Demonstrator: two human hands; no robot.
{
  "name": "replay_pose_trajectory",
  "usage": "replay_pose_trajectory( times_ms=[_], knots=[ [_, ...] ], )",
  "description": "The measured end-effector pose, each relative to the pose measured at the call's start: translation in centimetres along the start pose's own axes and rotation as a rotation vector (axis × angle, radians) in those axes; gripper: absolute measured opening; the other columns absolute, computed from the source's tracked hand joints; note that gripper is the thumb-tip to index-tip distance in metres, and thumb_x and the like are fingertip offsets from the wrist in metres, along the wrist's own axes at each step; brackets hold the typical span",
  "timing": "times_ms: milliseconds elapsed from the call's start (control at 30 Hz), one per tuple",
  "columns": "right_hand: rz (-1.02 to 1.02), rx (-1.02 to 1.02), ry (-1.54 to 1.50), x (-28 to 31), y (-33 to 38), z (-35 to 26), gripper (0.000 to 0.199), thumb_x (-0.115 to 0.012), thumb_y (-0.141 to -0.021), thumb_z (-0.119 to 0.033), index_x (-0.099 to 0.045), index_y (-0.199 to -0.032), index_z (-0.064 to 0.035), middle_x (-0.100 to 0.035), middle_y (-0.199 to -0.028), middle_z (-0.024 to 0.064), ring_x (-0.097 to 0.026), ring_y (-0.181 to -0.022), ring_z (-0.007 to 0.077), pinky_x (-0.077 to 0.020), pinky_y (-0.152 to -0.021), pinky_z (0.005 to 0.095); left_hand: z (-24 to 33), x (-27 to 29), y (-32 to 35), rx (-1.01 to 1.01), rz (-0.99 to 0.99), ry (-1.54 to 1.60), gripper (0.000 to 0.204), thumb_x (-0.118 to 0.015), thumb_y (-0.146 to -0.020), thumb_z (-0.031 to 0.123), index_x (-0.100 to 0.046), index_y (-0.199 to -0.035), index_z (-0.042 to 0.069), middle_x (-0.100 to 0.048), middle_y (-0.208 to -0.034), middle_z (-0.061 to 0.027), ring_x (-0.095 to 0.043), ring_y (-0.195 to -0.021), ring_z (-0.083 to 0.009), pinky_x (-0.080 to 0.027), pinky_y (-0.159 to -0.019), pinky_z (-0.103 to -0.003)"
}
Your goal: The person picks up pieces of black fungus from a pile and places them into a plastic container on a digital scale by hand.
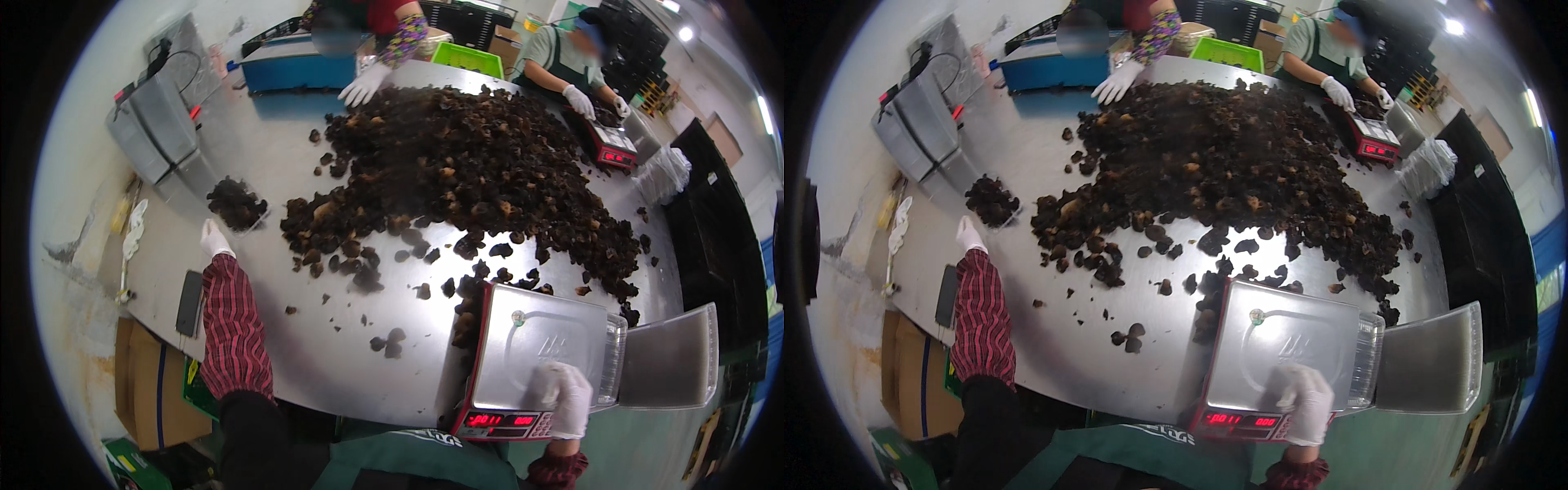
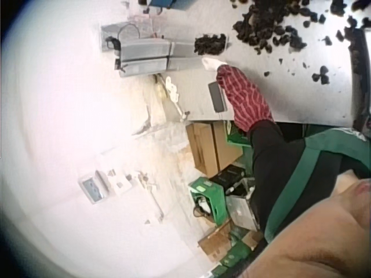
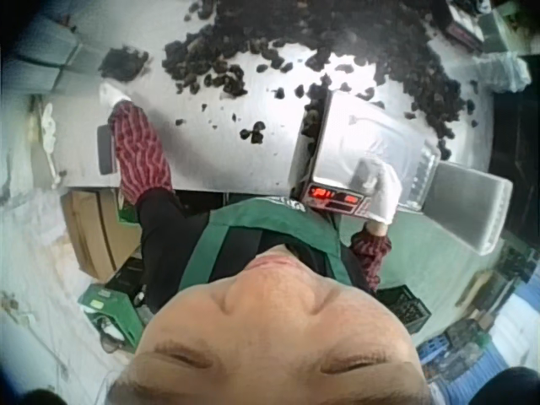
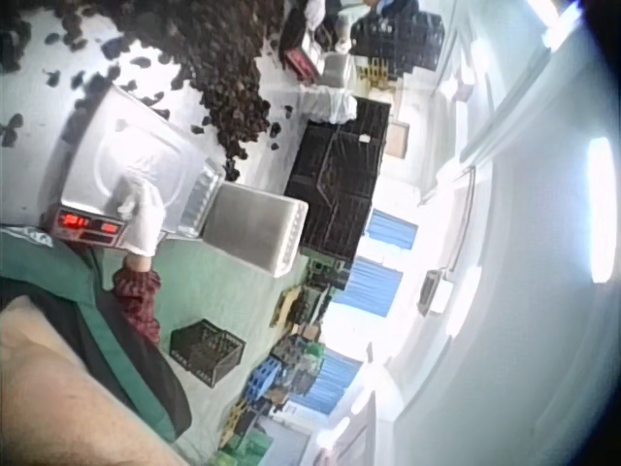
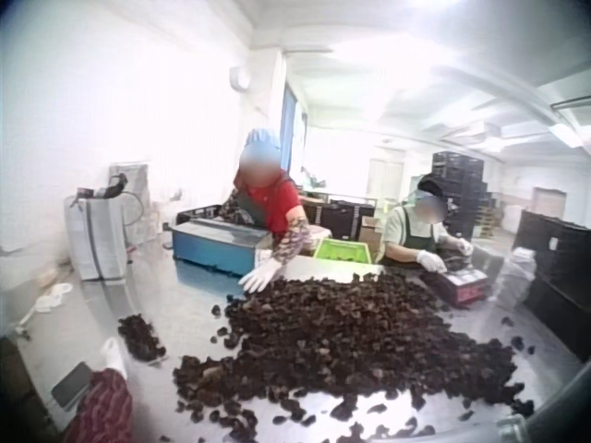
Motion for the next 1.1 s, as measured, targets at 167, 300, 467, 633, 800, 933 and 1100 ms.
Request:
replay_pose_trajectory(
  times_ms=[167, 300, 467, 633, 800, 933, 1100],
  knots=[
    [0.533, 0.189, 0.376, 14.5, -6.8, 7.1, 0.023, -0.054, -0.099, -0.022, -0.061, -0.101, 0.0002, -0.056, -0.073, 0.0011, -0.049, -0.053, 0.0058, -0.0391, -0.046, 0.0239, 5.6, -11.2, 10.2, -0.842, -0.540, -0.339, 0.032, -0.062, -0.088, 0.011, -0.063, -0.118, 0.000, -0.064, -0.116, -0.0157, -0.058, -0.111, -0.0291, -0.045, -0.097, -0.037],
    [0.548, 0.444, 1.189, 20.4, -10.3, 13.4, 0.031, -0.059, -0.095, -0.030, -0.059, -0.098, 0.0007, -0.060, -0.084, 0.0150, -0.057, -0.076, 0.0321, -0.0458, -0.070, 0.0419, 6.0, -21.5, 23.4, -1.055, -1.196, -0.524, 0.043, -0.067, -0.086, 0.028, -0.061, -0.126, 0.015, -0.055, -0.132, -0.0169, -0.050, -0.124, -0.0320, -0.040, -0.105, -0.039],
    [0.553, 0.484, 1.022, 21.6, -12.4, 20.5, 0.032, -0.062, -0.093, -0.031, -0.059, -0.102, -0.0006, -0.064, -0.089, 0.0173, -0.061, -0.081, 0.0351, -0.0478, -0.073, 0.0428, 4.4, -29.5, 32.6, -1.015, -1.011, -0.978, 0.063, -0.062, -0.081, 0.059, -0.050, -0.138, 0.036, -0.030, -0.154, -0.0133, -0.028, -0.140, -0.0398, -0.025, -0.109, -0.061],
    [0.518, 0.261, 0.927, 19.9, -12.6, 18.8, 0.034, -0.061, -0.094, -0.033, -0.060, -0.107, -0.0009, -0.066, -0.092, 0.0160, -0.062, -0.077, 0.0303, -0.0485, -0.071, 0.0391, 2.8, -22.9, 38.1, -1.151, -1.295, -1.030, 0.063, -0.068, -0.076, 0.055, -0.058, -0.130, 0.024, -0.034, -0.151, -0.0142, -0.031, -0.135, -0.0456, -0.032, -0.104, -0.060],
    [0.512, 0.159, 0.846, 20.7, -12.3, 19.5, 0.036, -0.061, -0.094, -0.033, -0.060, -0.110, -0.0013, -0.066, -0.089, 0.0139, -0.059, -0.070, 0.0268, -0.0480, -0.069, 0.0379, 4.9, -10.3, 40.7, -1.294, -1.569, -0.943, 0.055, -0.071, -0.078, 0.046, -0.061, -0.126, 0.021, -0.031, -0.152, -0.0146, -0.021, -0.138, -0.0501, -0.029, -0.103, -0.065],
    [0.522, 0.098, 0.872, 19.2, -11.7, 17.4, 0.035, -0.061, -0.094, -0.033, -0.061, -0.110, -0.0016, -0.066, -0.087, 0.0138, -0.059, -0.069, 0.0258, -0.0473, -0.067, 0.0381, 6.0, -5.2, 39.2, -1.019, -1.946, -1.043, 0.046, -0.067, -0.085, 0.042, -0.064, -0.125, 0.020, -0.040, -0.146, -0.0182, -0.041, -0.128, -0.0451, -0.038, -0.104, -0.051],
    [0.540, 0.197, 0.890, 19.4, -11.4, 17.4, 0.034, -0.063, -0.093, -0.031, -0.061, -0.109, -0.0014, -0.066, -0.087, 0.0136, -0.060, -0.070, 0.0251, -0.0481, -0.068, 0.0368, 10.3, -9.3, 38.9, -0.656, -1.899, -0.812, 0.028, -0.066, -0.087, 0.028, -0.071, -0.104, 0.007, -0.069, -0.101, -0.0108, -0.065, -0.095, -0.0253, -0.051, -0.085, -0.034]
  ],
)
Point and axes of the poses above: each hand's wrist, its own y-axis away from the middle knuckle, its own x-axis out of the back of the hand, z = x × y, the point moved 1 cm from there along -y, towards the middle knuckle
